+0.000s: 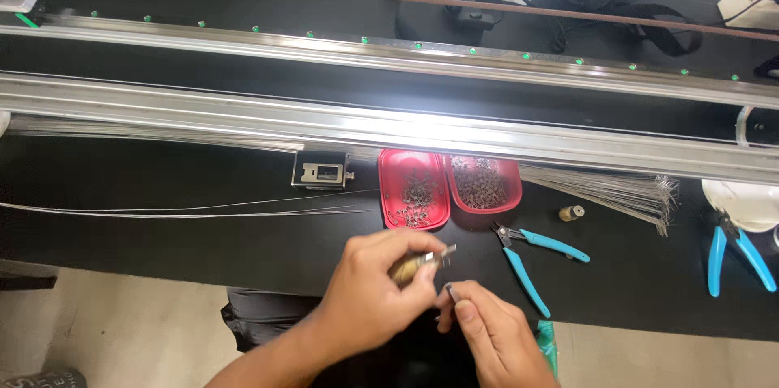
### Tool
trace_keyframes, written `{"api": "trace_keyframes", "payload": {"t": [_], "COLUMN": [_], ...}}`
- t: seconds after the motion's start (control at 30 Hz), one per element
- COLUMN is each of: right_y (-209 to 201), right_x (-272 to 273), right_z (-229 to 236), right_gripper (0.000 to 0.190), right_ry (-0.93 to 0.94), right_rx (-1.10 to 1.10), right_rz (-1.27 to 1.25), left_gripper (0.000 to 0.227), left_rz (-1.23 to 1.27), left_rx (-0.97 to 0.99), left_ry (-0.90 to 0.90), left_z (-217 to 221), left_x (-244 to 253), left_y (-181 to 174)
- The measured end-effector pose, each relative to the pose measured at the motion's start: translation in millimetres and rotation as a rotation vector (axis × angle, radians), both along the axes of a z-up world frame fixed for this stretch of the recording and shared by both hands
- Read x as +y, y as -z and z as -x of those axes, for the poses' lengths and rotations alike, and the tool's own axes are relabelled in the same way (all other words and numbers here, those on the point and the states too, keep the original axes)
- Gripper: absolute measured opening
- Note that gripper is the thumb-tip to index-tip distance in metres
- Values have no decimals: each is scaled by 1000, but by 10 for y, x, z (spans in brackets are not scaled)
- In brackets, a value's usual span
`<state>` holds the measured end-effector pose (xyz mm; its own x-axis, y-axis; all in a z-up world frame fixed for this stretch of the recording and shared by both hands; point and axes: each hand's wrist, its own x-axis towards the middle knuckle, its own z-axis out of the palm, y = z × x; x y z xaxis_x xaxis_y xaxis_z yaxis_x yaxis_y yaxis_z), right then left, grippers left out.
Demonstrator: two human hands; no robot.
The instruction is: The person repeatedly picks small metal pieces from a red tray, inserts them into a cylindrical component held in the left hand, and uses pliers to crimp or secure each piece. The process is repeated for multiple pieces throughout the clip.
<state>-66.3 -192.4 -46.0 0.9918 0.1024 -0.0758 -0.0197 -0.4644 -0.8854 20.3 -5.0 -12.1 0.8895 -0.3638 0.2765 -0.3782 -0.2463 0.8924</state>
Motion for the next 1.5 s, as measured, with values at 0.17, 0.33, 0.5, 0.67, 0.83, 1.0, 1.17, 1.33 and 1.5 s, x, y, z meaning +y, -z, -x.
{"api": "trace_keyframes", "payload": {"t": [0.17, 0.33, 0.5, 0.67, 0.83, 1.0, 1.17, 1.33, 1.5], "right_y": [-4, 34, 110, 70, 93, 6, -115, -1, -163], "right_x": [119, 102, 104, 107, 66, 257, 345, 330, 233], "right_z": [39, 73, 15, 52, 62, -81, -215, -229, -219], "right_gripper": [44, 46, 42, 39, 29, 4, 17, 12, 4], "right_ry": [-87, -122, -215, -165, -15, 463, 525, 457, 411], "right_rx": [15, 78, -53, -25, -37, -252, -268, -330, -404], "right_rz": [-116, -178, -201, -212, -210, -329, -458, -525, -604], "left_gripper": [41, 49, 20, 15, 14, 11, 11, 6, 27], "left_rz": [-178, -610, -787, -767, -384, 124, 273, 297, 200], "left_rx": [-82, -207, -50, -97, -71, 355, 278, 100, 136], "left_ry": [18, -114, -114, -156, -220, -178, -123, -107, 117], "left_z": [-434, -824, -993, -951, -695, -222, 125, 226, 211], "left_x": [-200, -16, -6, -34, 18, -43, -141, -132, 94], "left_y": [116, 331, 653, 648, 285, 47, -25, 14, -162]}}
